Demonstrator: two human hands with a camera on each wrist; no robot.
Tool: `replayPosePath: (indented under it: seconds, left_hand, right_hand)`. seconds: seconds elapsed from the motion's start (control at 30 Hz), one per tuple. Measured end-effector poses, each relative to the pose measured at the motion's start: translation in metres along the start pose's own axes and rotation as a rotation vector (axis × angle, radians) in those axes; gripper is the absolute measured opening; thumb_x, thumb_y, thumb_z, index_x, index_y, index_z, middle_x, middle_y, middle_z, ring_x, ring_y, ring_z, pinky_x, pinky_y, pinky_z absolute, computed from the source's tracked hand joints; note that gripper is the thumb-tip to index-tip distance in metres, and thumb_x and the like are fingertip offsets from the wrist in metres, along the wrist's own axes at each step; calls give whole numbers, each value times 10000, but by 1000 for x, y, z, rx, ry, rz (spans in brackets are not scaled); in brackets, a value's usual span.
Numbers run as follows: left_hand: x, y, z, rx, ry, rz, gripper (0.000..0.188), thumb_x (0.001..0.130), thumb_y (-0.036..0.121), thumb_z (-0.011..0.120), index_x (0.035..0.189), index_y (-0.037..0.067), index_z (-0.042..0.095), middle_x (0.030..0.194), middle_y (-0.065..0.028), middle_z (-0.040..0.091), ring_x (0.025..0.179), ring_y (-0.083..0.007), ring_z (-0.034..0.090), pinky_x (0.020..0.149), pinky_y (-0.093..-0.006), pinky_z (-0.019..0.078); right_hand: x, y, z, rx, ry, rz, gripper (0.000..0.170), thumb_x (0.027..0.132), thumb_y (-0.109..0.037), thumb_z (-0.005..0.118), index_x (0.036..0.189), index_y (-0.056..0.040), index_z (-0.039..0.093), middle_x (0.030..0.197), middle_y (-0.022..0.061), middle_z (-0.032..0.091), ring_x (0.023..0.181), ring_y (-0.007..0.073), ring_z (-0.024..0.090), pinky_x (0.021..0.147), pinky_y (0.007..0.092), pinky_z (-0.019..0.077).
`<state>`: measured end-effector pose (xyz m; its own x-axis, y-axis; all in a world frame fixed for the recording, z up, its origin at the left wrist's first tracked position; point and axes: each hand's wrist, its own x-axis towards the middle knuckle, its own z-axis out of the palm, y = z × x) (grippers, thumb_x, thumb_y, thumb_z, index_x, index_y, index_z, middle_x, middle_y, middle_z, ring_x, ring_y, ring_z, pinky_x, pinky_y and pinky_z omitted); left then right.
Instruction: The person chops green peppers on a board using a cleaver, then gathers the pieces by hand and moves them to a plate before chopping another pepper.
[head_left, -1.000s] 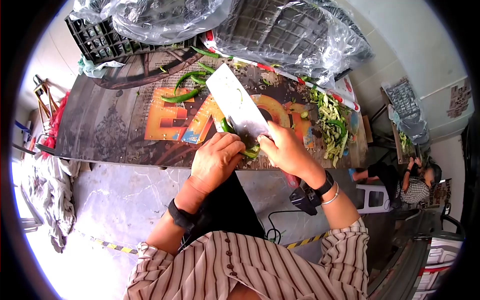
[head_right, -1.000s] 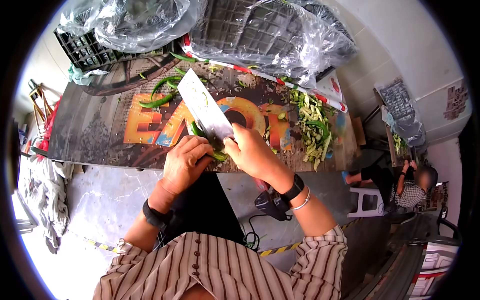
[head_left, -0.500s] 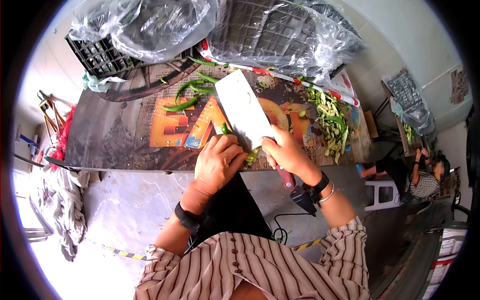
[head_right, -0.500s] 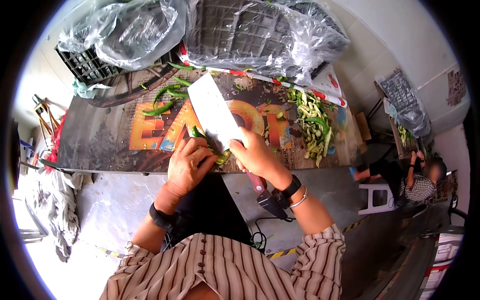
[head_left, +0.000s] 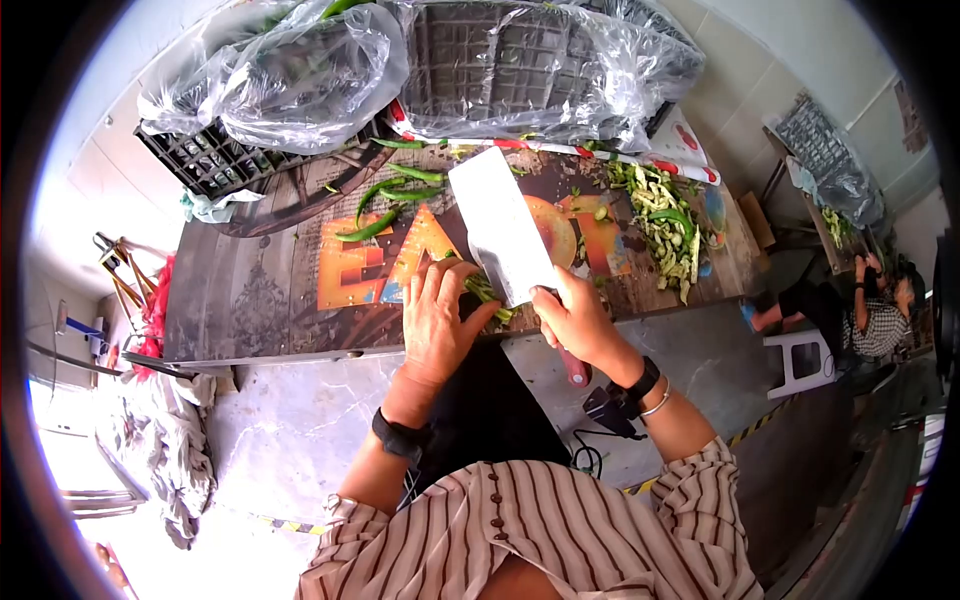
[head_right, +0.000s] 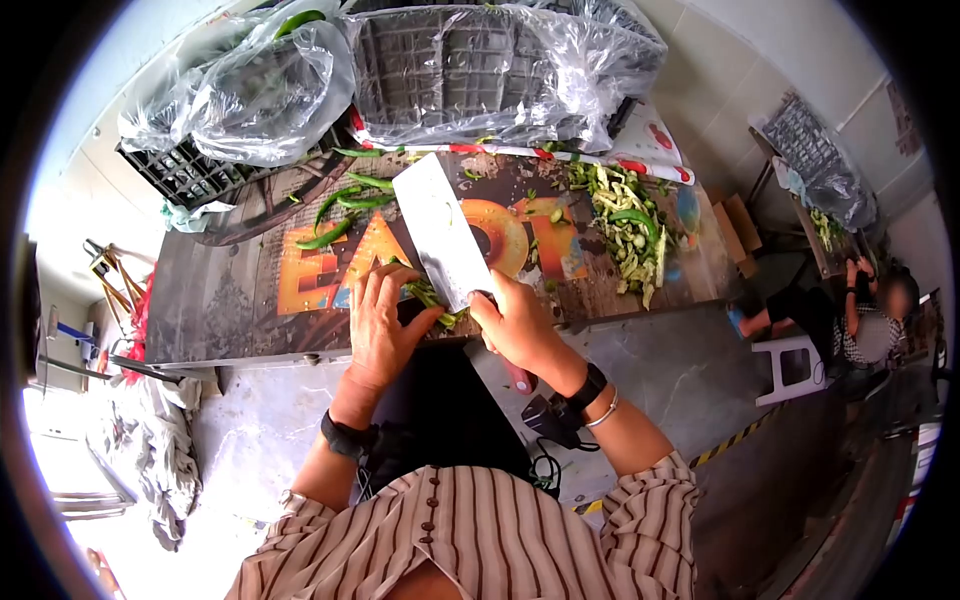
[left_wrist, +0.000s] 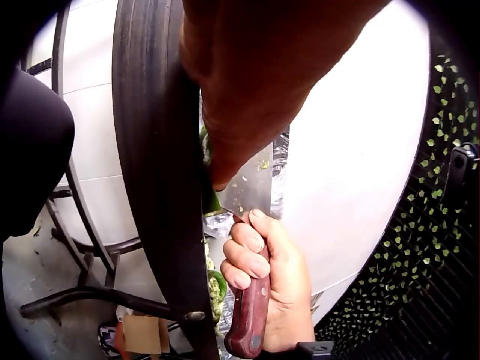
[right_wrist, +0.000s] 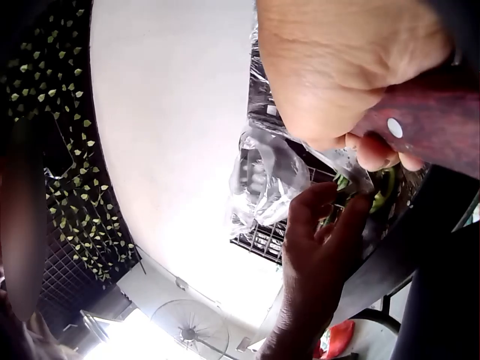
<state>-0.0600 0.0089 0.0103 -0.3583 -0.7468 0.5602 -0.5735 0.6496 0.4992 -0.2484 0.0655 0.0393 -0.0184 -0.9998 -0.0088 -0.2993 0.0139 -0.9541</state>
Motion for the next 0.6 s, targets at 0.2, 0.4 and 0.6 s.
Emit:
replayPosePath:
  seconds: [0.2,0.4,0.6]
  left_hand:
    - [-3,-4,3,30,27,57,386,714,188,790,1046,90,620,1114,-71,589,1111,-305,512,953,-411,399]
    - [5,-5,-5,-60,-13,112,312,723,107,757,1011,66,644,1112,-65,602,1135,-312,516,963,-424,419]
    - [6,-14,1,-151,-8,114,221,732,9,720,946,39,675,1056,-85,617,1018,-302,584,854,-383,493]
  right_hand:
    - [3,-4,-2,-140,-9,-51,144,945,-113,513,972,28,518,539,53,546,409,127,524,410,295,423]
    - [5,-4,-5,8,-14,25,151,944,-115,512,992,28,518,547,44,544,413,114,520,404,282,426]
    - [10,-6,-7,-35,-37,30,154,943,-121,517,976,29,520,588,65,556,423,128,523,421,302,427]
